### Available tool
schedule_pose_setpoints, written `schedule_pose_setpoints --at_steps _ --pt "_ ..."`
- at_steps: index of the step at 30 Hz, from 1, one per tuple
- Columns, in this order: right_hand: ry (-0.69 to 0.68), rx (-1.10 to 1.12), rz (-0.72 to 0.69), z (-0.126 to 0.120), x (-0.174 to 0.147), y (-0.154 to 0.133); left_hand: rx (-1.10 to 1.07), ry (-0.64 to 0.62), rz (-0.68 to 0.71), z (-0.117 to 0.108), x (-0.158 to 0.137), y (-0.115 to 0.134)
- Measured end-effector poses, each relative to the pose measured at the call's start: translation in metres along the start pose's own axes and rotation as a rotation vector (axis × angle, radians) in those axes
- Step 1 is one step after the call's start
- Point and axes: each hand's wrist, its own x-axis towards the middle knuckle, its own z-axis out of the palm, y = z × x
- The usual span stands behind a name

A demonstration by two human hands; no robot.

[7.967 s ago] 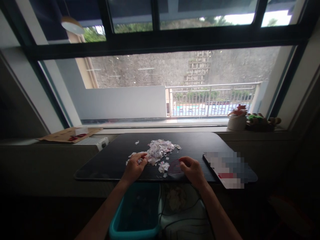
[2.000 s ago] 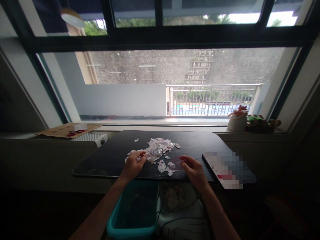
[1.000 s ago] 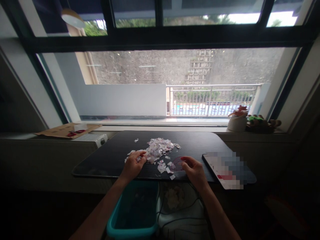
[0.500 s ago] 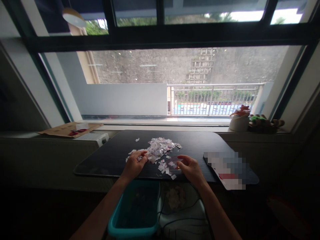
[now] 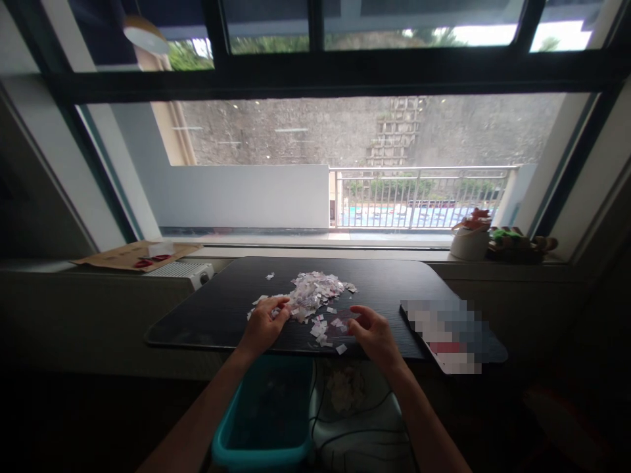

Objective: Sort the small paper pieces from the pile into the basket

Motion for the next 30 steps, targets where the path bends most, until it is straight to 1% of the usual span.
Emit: schedule_pose_setpoints --at_steps 2,4,7,14,20,26,30 --pt "0.009 0.037 0.018 -0.002 0.0 0.001 0.001 -0.003 -0.001 0.0 0.0 0.0" --pt "0.057 0.053 0.038 -0.006 0.0 0.002 0.002 -0.005 0.001 0.0 0.0 0.0" --pt "0.087 0.054 0.033 -0.012 -0.001 0.005 0.004 -0.008 0.006 0.0 0.0 0.0" --pt "0.07 -0.008 -0.003 -0.018 -0.006 0.008 0.007 -0.008 0.007 -0.001 0.0 0.0" --pt "-0.015 0.048 -0.005 -0.02 -0.006 0.008 0.009 -0.011 0.004 0.0 0.0 -0.001" --pt "0.044 0.016 -0.026 -0.018 -0.005 0.014 0.014 -0.012 0.003 0.001 0.001 -0.002" --pt "-0.015 0.027 -0.022 -0.018 -0.005 0.014 0.012 -0.006 0.005 0.002 0.001 -0.003"
